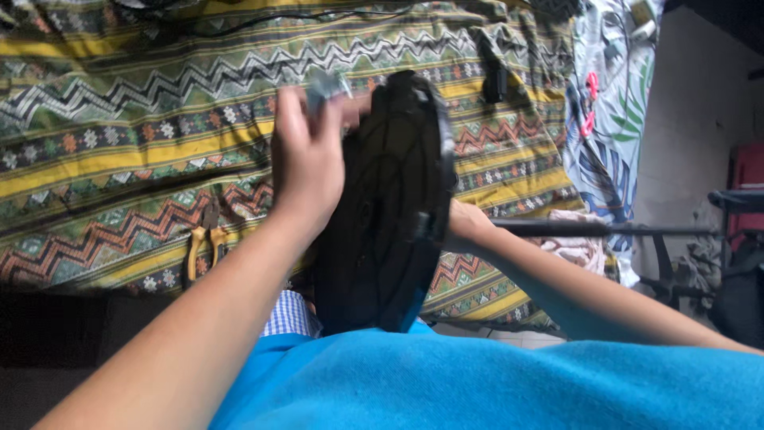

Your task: The person assembles a round black table base by inserting a metal rod through the center and securing it with a bolt and washer. They use a wrench to tighten the bolt and adjust the components to ensure stability.

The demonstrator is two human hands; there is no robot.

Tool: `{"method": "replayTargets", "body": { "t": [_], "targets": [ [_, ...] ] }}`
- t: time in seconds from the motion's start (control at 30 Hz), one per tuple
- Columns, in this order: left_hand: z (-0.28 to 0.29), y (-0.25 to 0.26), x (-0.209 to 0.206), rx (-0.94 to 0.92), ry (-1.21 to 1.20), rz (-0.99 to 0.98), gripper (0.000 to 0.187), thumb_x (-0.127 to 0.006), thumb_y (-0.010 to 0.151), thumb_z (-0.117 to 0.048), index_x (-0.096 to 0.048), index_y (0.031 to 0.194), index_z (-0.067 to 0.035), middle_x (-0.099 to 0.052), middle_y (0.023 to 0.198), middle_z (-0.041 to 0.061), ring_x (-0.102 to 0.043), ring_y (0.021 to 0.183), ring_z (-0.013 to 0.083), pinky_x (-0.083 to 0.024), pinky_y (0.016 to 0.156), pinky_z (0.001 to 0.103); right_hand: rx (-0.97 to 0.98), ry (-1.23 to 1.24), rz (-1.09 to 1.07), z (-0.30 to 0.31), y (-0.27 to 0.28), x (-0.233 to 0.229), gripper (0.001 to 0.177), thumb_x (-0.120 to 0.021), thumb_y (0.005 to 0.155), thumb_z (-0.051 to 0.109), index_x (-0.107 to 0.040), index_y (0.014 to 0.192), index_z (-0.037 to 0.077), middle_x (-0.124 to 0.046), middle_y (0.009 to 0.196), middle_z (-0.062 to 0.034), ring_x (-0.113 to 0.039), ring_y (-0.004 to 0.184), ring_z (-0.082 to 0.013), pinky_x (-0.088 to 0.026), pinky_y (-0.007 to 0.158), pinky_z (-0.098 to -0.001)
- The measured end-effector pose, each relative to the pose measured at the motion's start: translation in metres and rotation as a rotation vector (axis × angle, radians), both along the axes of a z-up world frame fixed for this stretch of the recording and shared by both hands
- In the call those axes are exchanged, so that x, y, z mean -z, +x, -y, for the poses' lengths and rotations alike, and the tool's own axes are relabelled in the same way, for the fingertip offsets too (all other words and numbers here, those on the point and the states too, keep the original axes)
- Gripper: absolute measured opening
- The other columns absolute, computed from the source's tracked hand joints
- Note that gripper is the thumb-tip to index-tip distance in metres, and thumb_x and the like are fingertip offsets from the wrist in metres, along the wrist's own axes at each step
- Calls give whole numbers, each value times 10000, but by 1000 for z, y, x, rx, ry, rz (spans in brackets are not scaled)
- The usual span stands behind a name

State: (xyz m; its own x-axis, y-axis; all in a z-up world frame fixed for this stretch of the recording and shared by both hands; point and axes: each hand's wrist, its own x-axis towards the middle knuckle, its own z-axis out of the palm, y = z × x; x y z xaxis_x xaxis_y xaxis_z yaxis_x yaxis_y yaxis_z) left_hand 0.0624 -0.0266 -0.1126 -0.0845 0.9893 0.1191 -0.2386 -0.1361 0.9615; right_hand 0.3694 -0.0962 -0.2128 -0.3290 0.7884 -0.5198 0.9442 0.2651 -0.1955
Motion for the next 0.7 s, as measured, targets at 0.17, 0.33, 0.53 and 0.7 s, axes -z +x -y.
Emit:
{"method": "replayTargets", "body": {
  "t": [0.17,0.33,0.53,0.7],
  "targets": [
    [-38,33,-66,206,172,93,150,-449,1148,-215,-431,1129,-67,-808,1170,124,-613,802,133,-462,679,261,-15,-69,135,-21,-45,-60,260,-750,782,325,-723,961,138,-741,857,-147,-723,840,-367,-584,734,-486],
    [-27,39,-80,425,59,-303,93,-490,1105,-133,-430,1124,-64,-648,893,207,-663,753,274,-478,634,350,9,-79,95,-33,-71,-87,332,-768,682,235,-711,999,157,-742,845,-138,-716,834,-359,-574,733,-496],
    [-24,3,-63,368,212,-412,91,-439,1121,-122,-375,1084,-69,-759,894,78,-810,921,211,-589,742,358,104,-90,52,-21,-86,-72,329,-731,726,211,-716,1052,171,-742,916,-126,-721,901,-340,-584,770,-481],
    [-23,-12,-61,319,329,-513,102,-467,1107,-98,-376,1085,-60,-764,888,86,-797,920,207,-576,762,366,169,-49,-114,-8,-82,-47,413,-805,668,222,-715,1069,188,-734,940,-122,-704,919,-345,-568,791,-476]
  ]
}}
